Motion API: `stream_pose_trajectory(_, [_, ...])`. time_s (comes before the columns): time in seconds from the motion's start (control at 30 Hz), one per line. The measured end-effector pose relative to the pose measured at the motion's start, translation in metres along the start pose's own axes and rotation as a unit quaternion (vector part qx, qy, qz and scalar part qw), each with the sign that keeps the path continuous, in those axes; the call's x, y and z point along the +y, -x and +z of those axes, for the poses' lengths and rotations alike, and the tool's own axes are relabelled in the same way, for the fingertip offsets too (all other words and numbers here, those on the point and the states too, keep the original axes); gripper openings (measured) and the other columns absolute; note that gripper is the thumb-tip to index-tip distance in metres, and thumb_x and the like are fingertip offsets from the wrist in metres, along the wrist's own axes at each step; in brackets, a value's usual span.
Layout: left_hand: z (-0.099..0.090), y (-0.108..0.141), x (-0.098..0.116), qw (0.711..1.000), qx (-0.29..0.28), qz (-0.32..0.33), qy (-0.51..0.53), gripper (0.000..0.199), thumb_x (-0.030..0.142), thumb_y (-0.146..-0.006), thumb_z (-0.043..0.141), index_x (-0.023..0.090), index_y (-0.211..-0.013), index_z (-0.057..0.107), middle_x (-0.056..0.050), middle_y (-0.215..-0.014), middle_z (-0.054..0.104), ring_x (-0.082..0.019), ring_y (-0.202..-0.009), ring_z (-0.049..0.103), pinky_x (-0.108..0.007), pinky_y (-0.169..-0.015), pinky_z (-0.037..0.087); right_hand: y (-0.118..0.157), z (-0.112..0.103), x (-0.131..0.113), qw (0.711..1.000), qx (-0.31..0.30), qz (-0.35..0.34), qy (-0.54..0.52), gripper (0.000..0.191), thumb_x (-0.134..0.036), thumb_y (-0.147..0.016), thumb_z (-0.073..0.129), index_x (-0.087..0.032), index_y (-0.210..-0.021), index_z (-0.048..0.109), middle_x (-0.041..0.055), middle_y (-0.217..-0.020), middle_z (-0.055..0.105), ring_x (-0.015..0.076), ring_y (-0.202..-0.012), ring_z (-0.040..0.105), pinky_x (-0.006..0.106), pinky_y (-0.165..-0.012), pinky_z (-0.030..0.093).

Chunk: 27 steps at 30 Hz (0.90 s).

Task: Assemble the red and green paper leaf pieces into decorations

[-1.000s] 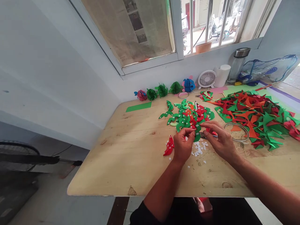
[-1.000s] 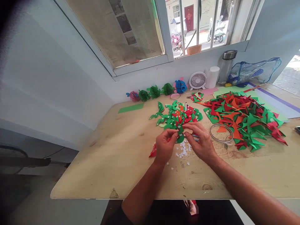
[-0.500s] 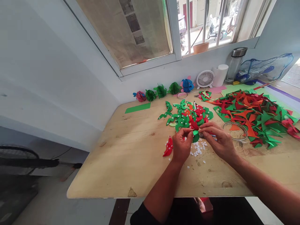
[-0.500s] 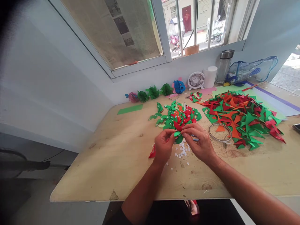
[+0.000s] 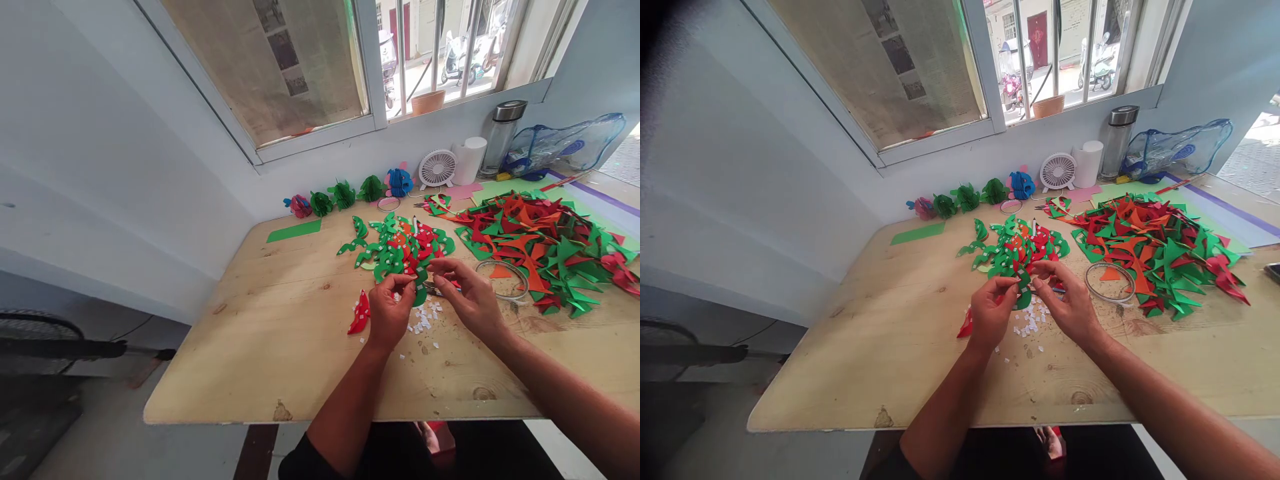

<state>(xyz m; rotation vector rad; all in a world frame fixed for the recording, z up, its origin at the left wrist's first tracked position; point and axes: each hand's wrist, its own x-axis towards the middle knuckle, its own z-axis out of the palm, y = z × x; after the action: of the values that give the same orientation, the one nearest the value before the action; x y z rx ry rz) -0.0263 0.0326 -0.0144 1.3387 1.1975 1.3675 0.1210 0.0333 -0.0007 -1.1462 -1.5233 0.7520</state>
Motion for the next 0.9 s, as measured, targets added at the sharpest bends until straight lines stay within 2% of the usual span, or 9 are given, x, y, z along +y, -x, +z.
stream_pose_trajectory(0.13, [0.000, 0.000, 0.002, 1.000, -0.026, -0.007, 0.013, 0.017, 0.032, -0.074, 0.063, 0.016, -0.079, 0.067, -0.005, -0.076, 0.067, -0.014, -0.065, 0.059, -0.025, -0.065, 0.048, -0.002, 0.001, 0.009, 0.987, -0.062, 0.106, -0.102, 0.034, -0.046, -0.078, 0.060, -0.020, -0.100, 0.063, 0.0060, -0.091, 0.067, 0.0187, -0.077, 0.061, 0.031, -0.069, 0.050])
stream_pose_trajectory(0.23, [-0.001, 0.000, 0.001, 0.998, -0.056, -0.022, 0.035, 0.018, 0.033, -0.073, 0.064, 0.016, -0.077, 0.065, -0.004, -0.073, 0.065, -0.013, -0.064, 0.058, -0.025, -0.063, 0.048, -0.003, 0.000, 0.013, 0.974, -0.085, 0.150, -0.147, 0.036, -0.049, -0.075, 0.062, -0.020, -0.094, 0.066, 0.0039, -0.085, 0.068, 0.0170, -0.074, 0.060, 0.029, -0.068, 0.050])
stream_pose_trajectory(0.4, [0.000, -0.001, -0.001, 0.990, -0.099, -0.053, 0.082, 0.020, 0.035, -0.072, 0.065, 0.015, -0.077, 0.062, -0.003, -0.067, 0.062, -0.012, -0.060, 0.057, -0.024, -0.059, 0.047, -0.004, -0.002, 0.012, 0.969, -0.100, 0.159, -0.160, 0.034, -0.051, -0.076, 0.061, -0.019, -0.082, 0.069, 0.0030, -0.076, 0.065, 0.0145, -0.069, 0.055, 0.026, -0.064, 0.047])
stream_pose_trajectory(0.6, [0.001, -0.002, 0.001, 0.988, -0.110, -0.061, 0.093, 0.022, 0.036, -0.069, 0.067, 0.015, -0.074, 0.061, -0.002, -0.065, 0.061, -0.011, -0.059, 0.055, -0.023, -0.057, 0.045, -0.005, -0.004, 0.014, 0.964, -0.120, 0.165, -0.172, 0.035, -0.052, -0.076, 0.059, -0.019, -0.071, 0.067, 0.0018, -0.067, 0.061, 0.0147, -0.067, 0.053, 0.026, -0.062, 0.046])
stream_pose_trajectory(0.9, [0.001, 0.000, 0.001, 0.987, -0.130, -0.053, 0.080, 0.015, 0.030, -0.072, 0.064, 0.015, -0.074, 0.061, -0.002, -0.066, 0.062, -0.011, -0.060, 0.056, -0.024, -0.060, 0.046, -0.006, -0.001, 0.015, 0.945, -0.079, 0.208, -0.238, 0.029, -0.047, -0.069, 0.070, -0.019, -0.072, 0.067, 0.0007, -0.068, 0.062, 0.0122, -0.062, 0.053, 0.024, -0.060, 0.044])
